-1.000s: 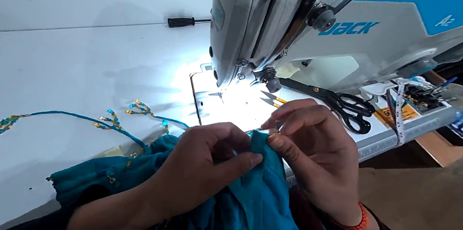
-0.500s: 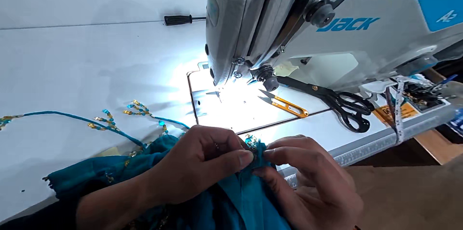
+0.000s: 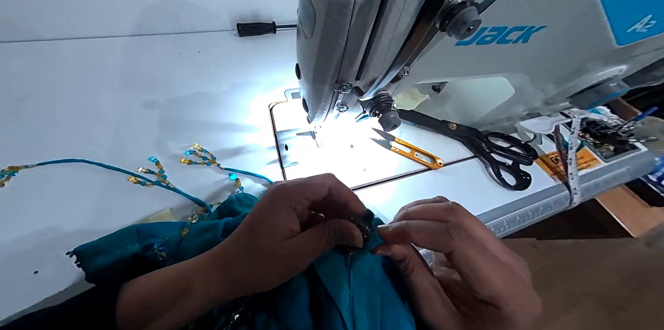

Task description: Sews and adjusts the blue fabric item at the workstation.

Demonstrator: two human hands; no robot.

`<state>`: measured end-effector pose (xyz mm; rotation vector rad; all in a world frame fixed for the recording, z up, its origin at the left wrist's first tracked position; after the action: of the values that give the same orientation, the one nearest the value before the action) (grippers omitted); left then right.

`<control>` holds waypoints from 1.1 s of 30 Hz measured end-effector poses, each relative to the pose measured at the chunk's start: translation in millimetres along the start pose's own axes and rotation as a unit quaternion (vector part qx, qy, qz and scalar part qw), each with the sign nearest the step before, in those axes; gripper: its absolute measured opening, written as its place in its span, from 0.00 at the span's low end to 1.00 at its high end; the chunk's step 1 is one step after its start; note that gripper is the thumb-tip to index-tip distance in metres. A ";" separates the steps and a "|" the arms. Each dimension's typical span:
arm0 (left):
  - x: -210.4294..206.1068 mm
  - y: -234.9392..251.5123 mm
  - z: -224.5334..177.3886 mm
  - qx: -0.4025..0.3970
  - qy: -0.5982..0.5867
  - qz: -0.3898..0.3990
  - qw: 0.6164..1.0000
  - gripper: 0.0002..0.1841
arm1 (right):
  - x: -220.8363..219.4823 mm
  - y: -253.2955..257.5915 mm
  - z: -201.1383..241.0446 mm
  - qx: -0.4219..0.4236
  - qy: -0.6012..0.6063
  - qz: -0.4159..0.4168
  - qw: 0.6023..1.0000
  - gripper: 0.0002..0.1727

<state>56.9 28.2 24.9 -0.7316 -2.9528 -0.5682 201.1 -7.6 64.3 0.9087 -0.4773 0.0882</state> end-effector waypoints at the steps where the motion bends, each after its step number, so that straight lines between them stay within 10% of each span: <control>1: 3.1 -0.1 -4.6 -0.026 0.044 -0.018 0.999 0.08 | 0.1 1.1 2.0 0.007 -0.024 0.011 1.000 0.09; 11: 5.6 -4.4 -24.8 -0.131 0.207 -0.063 0.968 0.11 | -12.9 1.9 -3.2 -0.097 0.122 0.117 0.981 0.10; 17: 3.8 -3.0 -14.6 -0.086 0.115 -0.044 0.989 0.08 | -39.7 -9.0 -34.8 -0.290 0.448 0.147 0.833 0.05; 33: 4.4 -4.0 -9.3 -0.026 0.025 -0.063 0.997 0.15 | -20.4 5.4 -33.1 -0.119 0.112 0.092 0.982 0.12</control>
<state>50.8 23.5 32.7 -0.5301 -2.9627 -0.6633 193.3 23.9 42.2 0.6107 -0.3525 0.2928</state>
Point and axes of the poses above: each hand's wrist, its own y-axis towards the middle knuckle, its own x-axis out of the back of the hand, z = x × y, the point moved 10 cm from there along y, towards the middle knuckle
